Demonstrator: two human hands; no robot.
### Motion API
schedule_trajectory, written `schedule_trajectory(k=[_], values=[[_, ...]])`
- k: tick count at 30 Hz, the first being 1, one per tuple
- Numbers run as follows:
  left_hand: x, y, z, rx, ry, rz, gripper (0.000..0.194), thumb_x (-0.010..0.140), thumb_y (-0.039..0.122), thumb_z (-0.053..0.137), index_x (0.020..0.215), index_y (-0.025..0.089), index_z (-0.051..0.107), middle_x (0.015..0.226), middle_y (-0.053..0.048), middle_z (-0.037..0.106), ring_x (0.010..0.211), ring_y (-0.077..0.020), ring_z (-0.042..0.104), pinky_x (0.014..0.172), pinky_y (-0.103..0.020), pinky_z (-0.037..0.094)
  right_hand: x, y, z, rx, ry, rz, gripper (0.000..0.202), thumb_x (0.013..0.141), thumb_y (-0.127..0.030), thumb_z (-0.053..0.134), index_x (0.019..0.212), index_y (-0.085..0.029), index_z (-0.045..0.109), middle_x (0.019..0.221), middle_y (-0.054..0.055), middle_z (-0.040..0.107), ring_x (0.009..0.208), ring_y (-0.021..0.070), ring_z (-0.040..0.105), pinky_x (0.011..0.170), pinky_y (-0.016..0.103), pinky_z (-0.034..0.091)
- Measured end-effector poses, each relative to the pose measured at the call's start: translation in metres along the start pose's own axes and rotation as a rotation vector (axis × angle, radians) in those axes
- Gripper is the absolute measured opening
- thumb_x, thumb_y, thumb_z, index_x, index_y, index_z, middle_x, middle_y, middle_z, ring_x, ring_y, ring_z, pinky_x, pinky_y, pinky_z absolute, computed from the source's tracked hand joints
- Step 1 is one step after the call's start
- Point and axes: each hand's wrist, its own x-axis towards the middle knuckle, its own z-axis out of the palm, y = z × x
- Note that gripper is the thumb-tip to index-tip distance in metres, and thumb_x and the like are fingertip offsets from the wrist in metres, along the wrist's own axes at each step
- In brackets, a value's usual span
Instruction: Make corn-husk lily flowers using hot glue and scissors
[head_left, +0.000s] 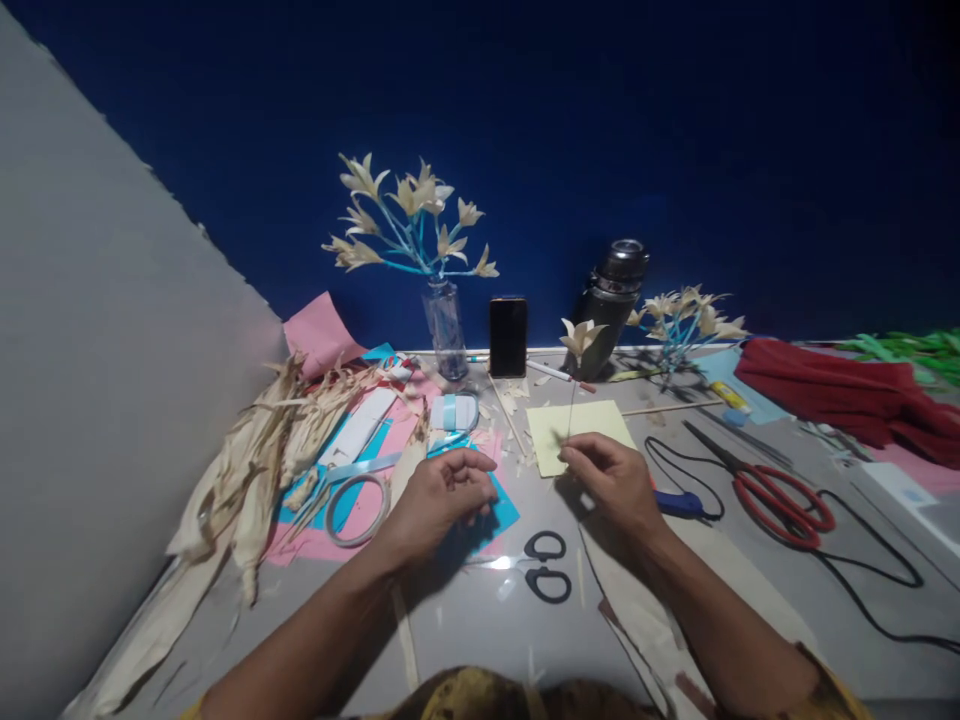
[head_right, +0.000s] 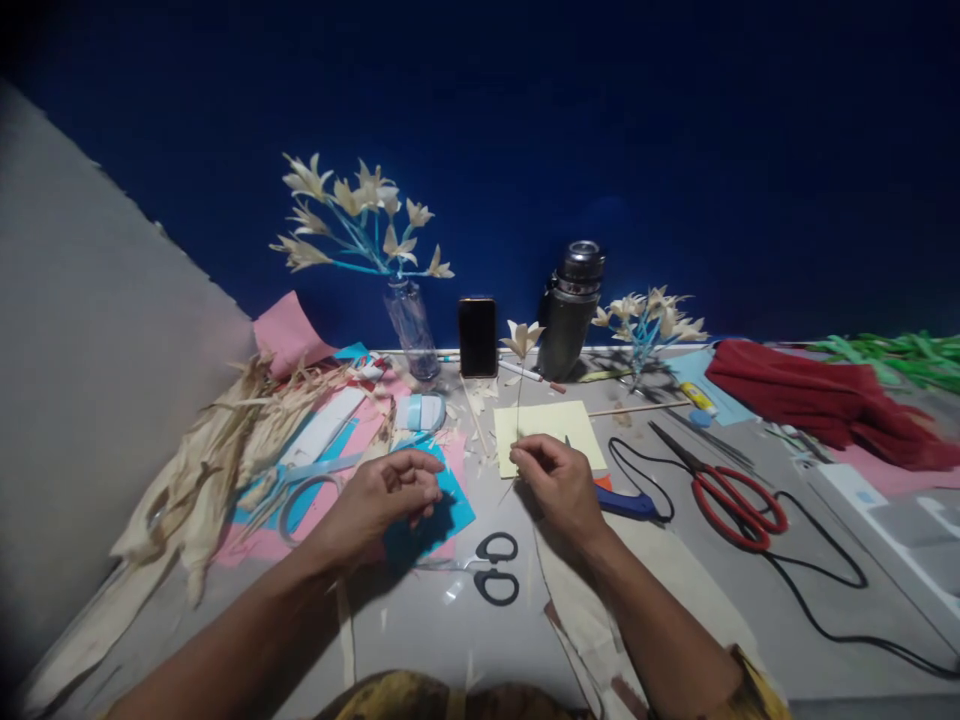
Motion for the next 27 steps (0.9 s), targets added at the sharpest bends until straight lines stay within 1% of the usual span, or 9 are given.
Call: schedule_trajectory(k=[3,7,9,11,13,16,19,22,27], values=[[0.018,-0.005,0.009,-0.121,0.057,0.012,0.031,0.065,0.028,0.079,0.089,0.014,0.065,0.065,0.001,0.063,0.053,-0.0099,0.054,0.053,-0.022,0.04,0.005,-0.001,0.0,0.034,0.014,0.043,0.022,0.081,-0.037,0.067,0.078,-0.016,0.071,0.069,0.004,0.07,0.062,0.0178,0.062,0.059,0.027,0.049],[0.03,-0.027,0.012,-0.187,0.093,0.003,0.029,0.068,0.028,0.078,0.087,0.014,0.063,0.067,-0.002,0.066,0.055,-0.0115,0.056,0.051,-0.022,0.04,0.009,-0.01,-0.012,0.004,0.058,0.034,0.024,0.081,-0.039,0.064,0.078,-0.016,0.071,0.071,0.005,0.071,0.062,0.0176,0.063,0.059,0.027,0.05],[0.034,-0.036,0.01,-0.18,0.1,-0.001,0.027,0.072,0.029,0.076,0.089,0.014,0.063,0.061,-0.001,0.063,0.048,-0.0093,0.051,0.049,-0.022,0.038,0.011,-0.017,-0.027,-0.049,0.102,0.018,0.024,0.082,-0.039,0.065,0.08,-0.016,0.072,0.074,0.005,0.072,0.065,0.0183,0.064,0.061,0.027,0.051],[0.036,-0.041,0.008,-0.19,0.103,-0.009,0.027,0.073,0.03,0.076,0.09,0.014,0.063,0.062,-0.001,0.064,0.049,-0.0099,0.052,0.049,-0.022,0.039,0.015,-0.022,-0.047,-0.106,0.147,0.011,0.023,0.082,-0.039,0.066,0.082,-0.017,0.073,0.077,0.005,0.073,0.068,0.0192,0.067,0.064,0.028,0.052],[0.039,-0.043,0.006,-0.204,0.106,-0.014,0.027,0.072,0.031,0.077,0.088,0.014,0.062,0.062,0.0,0.064,0.049,-0.0102,0.052,0.049,-0.022,0.039,0.024,-0.02,-0.07,-0.171,0.184,0.013,0.023,0.082,-0.039,0.066,0.085,-0.017,0.073,0.078,0.006,0.074,0.069,0.02,0.068,0.066,0.029,0.053],[0.041,-0.045,0.005,-0.206,0.103,-0.021,0.028,0.072,0.033,0.077,0.088,0.015,0.062,0.062,0.0,0.064,0.05,-0.01,0.053,0.05,-0.022,0.04,0.046,-0.001,-0.099,-0.284,0.203,0.044,0.026,0.08,-0.04,0.065,0.084,-0.016,0.073,0.078,0.008,0.075,0.07,0.0221,0.07,0.065,0.03,0.054],[0.042,-0.048,0.005,-0.193,0.111,-0.029,0.03,0.072,0.035,0.078,0.088,0.015,0.062,0.063,0.0,0.064,0.051,-0.0103,0.053,0.051,-0.022,0.041,0.07,0.025,-0.117,-0.299,0.118,0.132,0.023,0.076,-0.039,0.065,0.078,-0.016,0.07,0.071,0.008,0.074,0.063,0.0217,0.069,0.059,0.03,0.053],[0.042,-0.052,0.004,-0.191,0.125,-0.043,0.032,0.07,0.037,0.079,0.086,0.015,0.062,0.061,0.0,0.063,0.05,-0.011,0.053,0.049,-0.022,0.04,0.091,0.042,-0.124,-0.31,0.091,0.129,0.018,0.073,-0.035,0.065,0.069,-0.018,0.067,0.063,0.005,0.072,0.052,0.0182,0.063,0.052,0.027,0.049],[0.046,-0.06,0.002,-0.17,0.128,-0.021,0.035,0.069,0.042,0.08,0.086,0.015,0.064,0.063,-0.001,0.064,0.051,-0.0111,0.053,0.05,-0.022,0.041,0.109,0.057,-0.119,-0.282,0.096,0.129,0.018,0.074,-0.036,0.06,0.068,-0.02,0.062,0.06,0.003,0.069,0.05,0.016,0.061,0.05,0.025,0.048]])
